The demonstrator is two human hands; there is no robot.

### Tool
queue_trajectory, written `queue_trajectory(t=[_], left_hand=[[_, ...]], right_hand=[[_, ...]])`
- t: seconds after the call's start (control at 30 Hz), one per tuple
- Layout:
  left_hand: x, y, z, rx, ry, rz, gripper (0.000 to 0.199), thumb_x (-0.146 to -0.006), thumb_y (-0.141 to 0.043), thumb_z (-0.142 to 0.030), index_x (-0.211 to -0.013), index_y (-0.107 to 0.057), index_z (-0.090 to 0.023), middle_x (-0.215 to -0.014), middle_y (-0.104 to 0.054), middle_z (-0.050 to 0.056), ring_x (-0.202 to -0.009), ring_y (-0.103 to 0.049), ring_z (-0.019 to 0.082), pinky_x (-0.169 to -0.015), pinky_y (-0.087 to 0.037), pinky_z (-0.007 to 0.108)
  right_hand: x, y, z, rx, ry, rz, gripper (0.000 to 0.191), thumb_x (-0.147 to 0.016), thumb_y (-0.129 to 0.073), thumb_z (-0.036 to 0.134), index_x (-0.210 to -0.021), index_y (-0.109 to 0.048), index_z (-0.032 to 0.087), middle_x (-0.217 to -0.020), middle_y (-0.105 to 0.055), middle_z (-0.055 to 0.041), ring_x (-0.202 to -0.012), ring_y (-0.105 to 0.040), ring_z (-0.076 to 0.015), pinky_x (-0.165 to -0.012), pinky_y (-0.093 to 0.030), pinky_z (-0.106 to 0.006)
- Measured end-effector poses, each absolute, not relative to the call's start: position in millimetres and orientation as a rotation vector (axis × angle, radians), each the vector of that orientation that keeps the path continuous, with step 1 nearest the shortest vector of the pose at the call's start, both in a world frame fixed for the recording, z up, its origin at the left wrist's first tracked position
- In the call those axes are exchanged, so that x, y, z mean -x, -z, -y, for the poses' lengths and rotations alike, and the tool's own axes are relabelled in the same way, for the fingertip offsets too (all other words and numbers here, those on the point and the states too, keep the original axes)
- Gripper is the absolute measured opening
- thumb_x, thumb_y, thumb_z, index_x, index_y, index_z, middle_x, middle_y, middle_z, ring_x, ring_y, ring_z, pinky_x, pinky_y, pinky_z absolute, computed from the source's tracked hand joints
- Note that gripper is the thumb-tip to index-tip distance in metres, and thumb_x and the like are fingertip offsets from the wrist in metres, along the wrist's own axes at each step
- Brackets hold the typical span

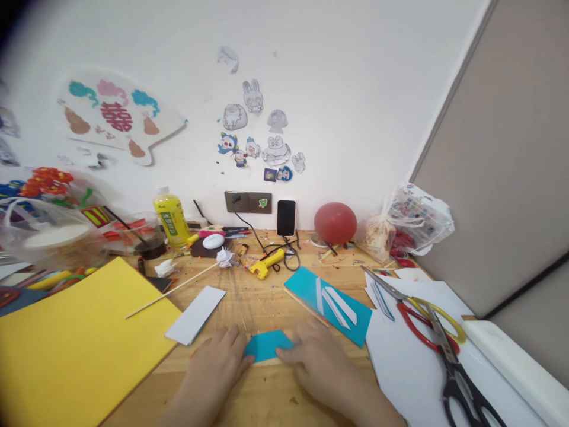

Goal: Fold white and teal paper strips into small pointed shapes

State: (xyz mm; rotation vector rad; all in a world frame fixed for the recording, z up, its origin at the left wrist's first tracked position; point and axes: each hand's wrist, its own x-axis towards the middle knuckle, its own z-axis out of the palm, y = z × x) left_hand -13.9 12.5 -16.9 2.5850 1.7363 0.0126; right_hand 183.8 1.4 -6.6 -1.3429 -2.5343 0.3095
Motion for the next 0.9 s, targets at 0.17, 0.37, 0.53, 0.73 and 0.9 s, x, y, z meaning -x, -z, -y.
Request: queue_trajectory(t=[0.17, 0.37, 0.53, 0.73, 0.9], left_hand=[[15.1, 12.7, -12.2, -2.546, 0.019, -1.772, 0.018, -0.079, -0.045, -0.022, -0.088, -0.058, -0.014, -0.089, -0.059, 0.01, -0.086, -0.055, 0.028, -0.068, -0.041, 0.04], [15.9, 7.8, -14.2, -2.525, 0.023, -1.746, 0.017, -0.077, -0.048, -0.023, -0.087, -0.06, -0.016, -0.09, -0.061, 0.009, -0.086, -0.055, 0.028, -0.071, -0.042, 0.039], [14.4, 8.0, -15.3, -2.571, 0.047, -1.722, 0.017, -0.076, -0.048, -0.015, -0.085, -0.062, -0.015, -0.089, -0.064, 0.01, -0.086, -0.058, 0.028, -0.071, -0.044, 0.039], [19.7, 8.9, -17.8, -2.587, -0.057, -1.812, 0.017, -0.078, -0.045, -0.015, -0.079, -0.063, -0.014, -0.082, -0.065, 0.01, -0.079, -0.06, 0.027, -0.067, -0.046, 0.039], [9.3, 31.8, -1.8, -2.828, -0.102, -1.608, 0.019, -0.074, -0.048, -0.006, -0.076, -0.062, -0.019, -0.077, -0.065, 0.006, -0.073, -0.06, 0.024, -0.056, -0.046, 0.032]], right_hand=[[-194.2, 3.2, -0.9, 1.328, -0.42, 2.56, 0.029, -0.087, -0.038, 0.024, -0.088, -0.065, 0.031, -0.07, -0.051, 0.0, -0.073, -0.044, -0.0149, -0.066, -0.034, -0.027], [-209.2, 5.4, -6.2, 1.298, -0.666, 2.476, 0.026, -0.079, -0.047, 0.015, -0.091, -0.064, 0.03, -0.08, -0.05, 0.0001, -0.078, -0.049, -0.0143, -0.069, -0.039, -0.026], [-197.6, 1.5, -6.9, 1.175, -0.561, 2.354, 0.025, -0.078, -0.048, 0.014, -0.098, -0.059, 0.024, -0.103, -0.055, -0.0037, -0.099, -0.046, -0.0178, -0.088, -0.034, -0.033], [-173.9, 1.7, 1.4, 1.075, -0.299, 2.607, 0.025, -0.076, -0.045, 0.009, -0.082, -0.064, 0.023, -0.083, -0.062, -0.0017, -0.079, -0.05, -0.0164, -0.071, -0.038, -0.028], [-159.0, 17.2, 3.2, 1.161, -0.304, 2.589, 0.02, -0.074, -0.049, 0.015, -0.085, -0.064, 0.02, -0.079, -0.061, -0.0056, -0.072, -0.052, -0.0179, -0.06, -0.039, -0.026]])
